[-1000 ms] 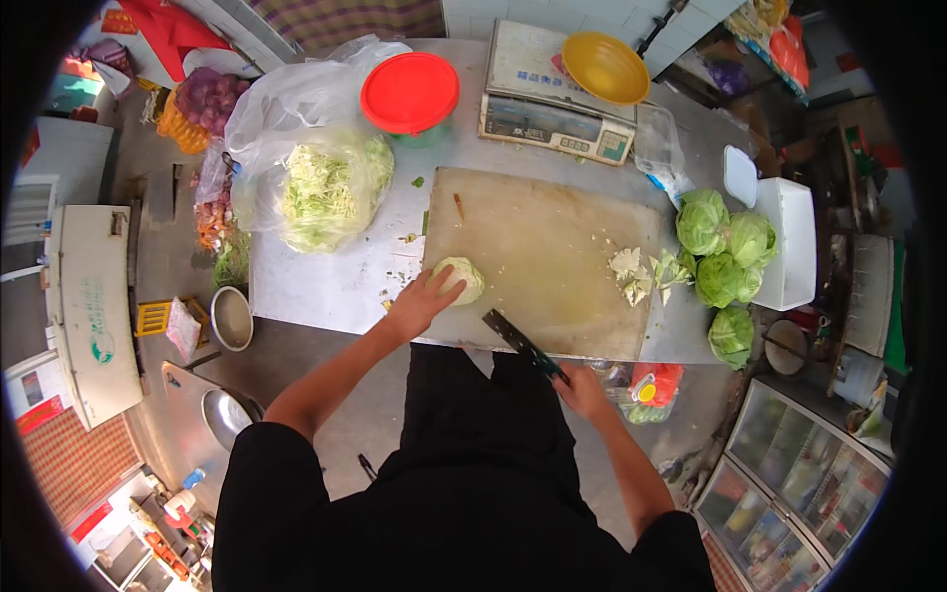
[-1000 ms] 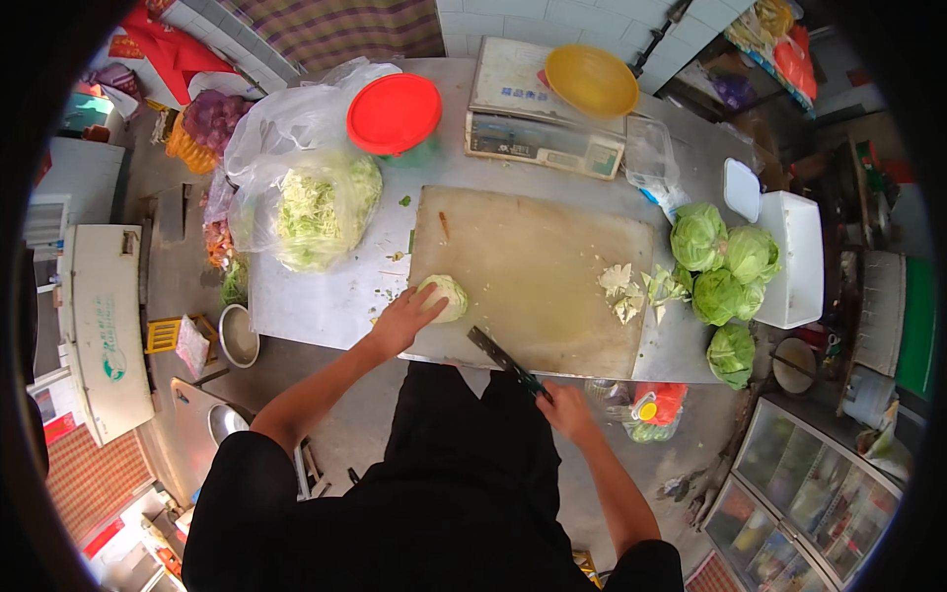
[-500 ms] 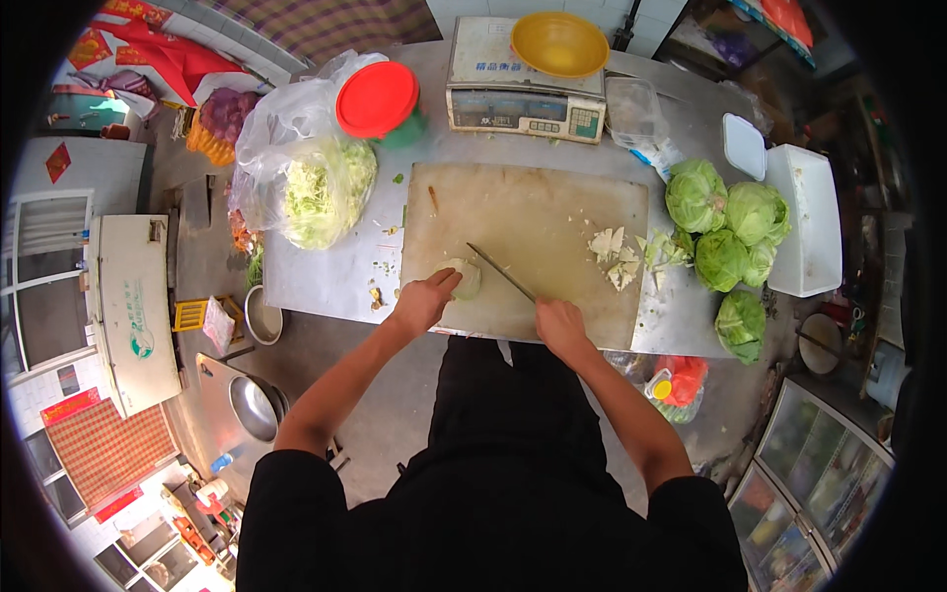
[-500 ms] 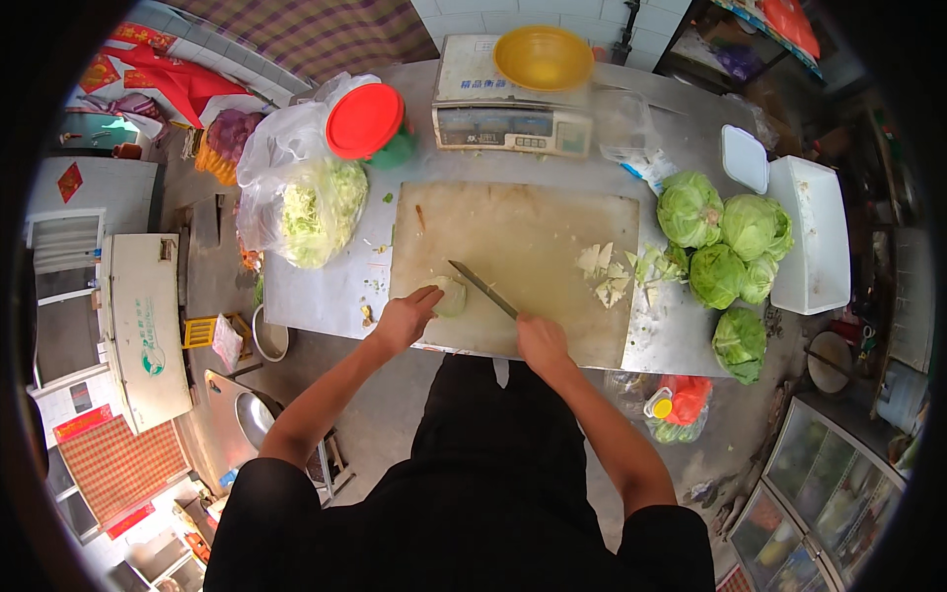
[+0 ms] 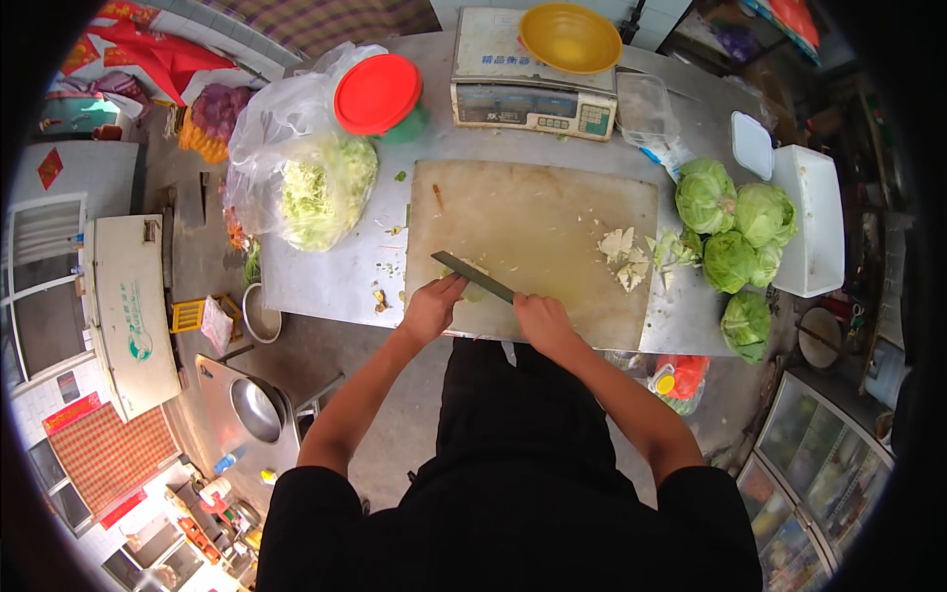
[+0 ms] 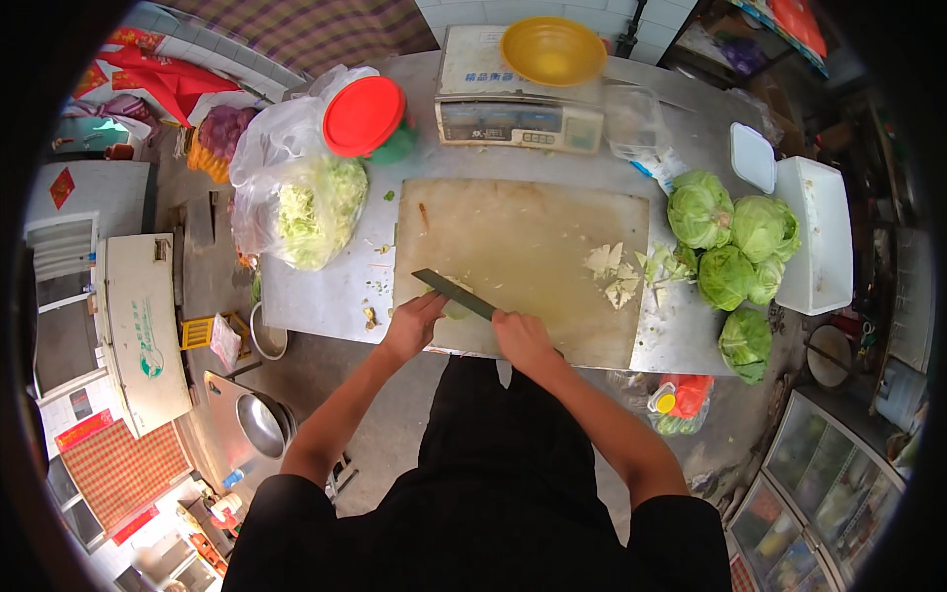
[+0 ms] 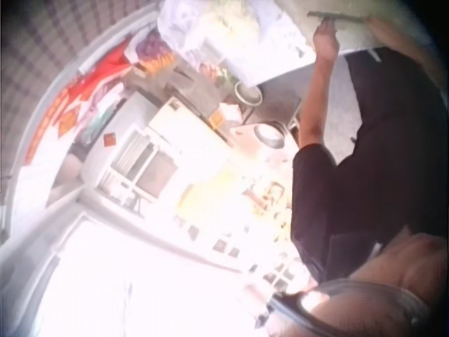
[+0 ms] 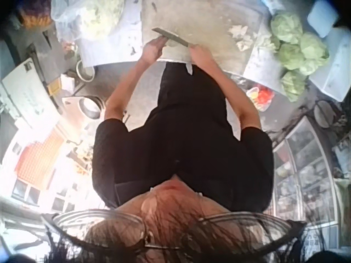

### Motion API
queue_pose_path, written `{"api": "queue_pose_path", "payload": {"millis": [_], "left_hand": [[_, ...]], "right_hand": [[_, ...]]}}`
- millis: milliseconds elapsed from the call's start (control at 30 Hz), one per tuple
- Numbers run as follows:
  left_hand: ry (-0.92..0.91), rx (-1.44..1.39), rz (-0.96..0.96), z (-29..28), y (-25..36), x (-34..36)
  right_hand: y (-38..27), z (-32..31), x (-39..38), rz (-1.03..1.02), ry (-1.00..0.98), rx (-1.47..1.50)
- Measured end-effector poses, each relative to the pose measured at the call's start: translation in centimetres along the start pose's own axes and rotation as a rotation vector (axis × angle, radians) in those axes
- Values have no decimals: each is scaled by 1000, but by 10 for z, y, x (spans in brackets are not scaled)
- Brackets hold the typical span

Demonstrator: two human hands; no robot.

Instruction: The person removes outer leaves from a cabbage, then uses a knife to cut and chop the cabbage into small pieces on a cutting board. The chopped cabbage is gathered and placed into a plastic bag.

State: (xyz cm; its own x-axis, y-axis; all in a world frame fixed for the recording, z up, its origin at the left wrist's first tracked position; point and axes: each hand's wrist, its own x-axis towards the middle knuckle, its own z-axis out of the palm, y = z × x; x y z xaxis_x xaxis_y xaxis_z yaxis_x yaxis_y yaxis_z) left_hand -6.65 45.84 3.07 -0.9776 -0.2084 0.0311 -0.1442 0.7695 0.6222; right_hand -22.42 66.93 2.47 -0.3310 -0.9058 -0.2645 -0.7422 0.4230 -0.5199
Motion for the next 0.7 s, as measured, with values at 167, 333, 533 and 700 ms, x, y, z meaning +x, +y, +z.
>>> {"api": "queue_pose_path", "payload": {"millis": [167, 333, 533, 700], "left_hand": [[-41, 34, -25, -3, -1, 3], [-58, 73, -17, 9, -20, -11], [-39, 46, -20, 3, -7, -1], [-41, 46, -11, -1, -9, -2]], "right_hand": [[4, 16, 32, 21, -12, 17], [-22, -30, 4, 20, -80, 40], [-11, 14, 37, 44, -1, 41], [-24, -16, 27, 14, -67, 24]]}}
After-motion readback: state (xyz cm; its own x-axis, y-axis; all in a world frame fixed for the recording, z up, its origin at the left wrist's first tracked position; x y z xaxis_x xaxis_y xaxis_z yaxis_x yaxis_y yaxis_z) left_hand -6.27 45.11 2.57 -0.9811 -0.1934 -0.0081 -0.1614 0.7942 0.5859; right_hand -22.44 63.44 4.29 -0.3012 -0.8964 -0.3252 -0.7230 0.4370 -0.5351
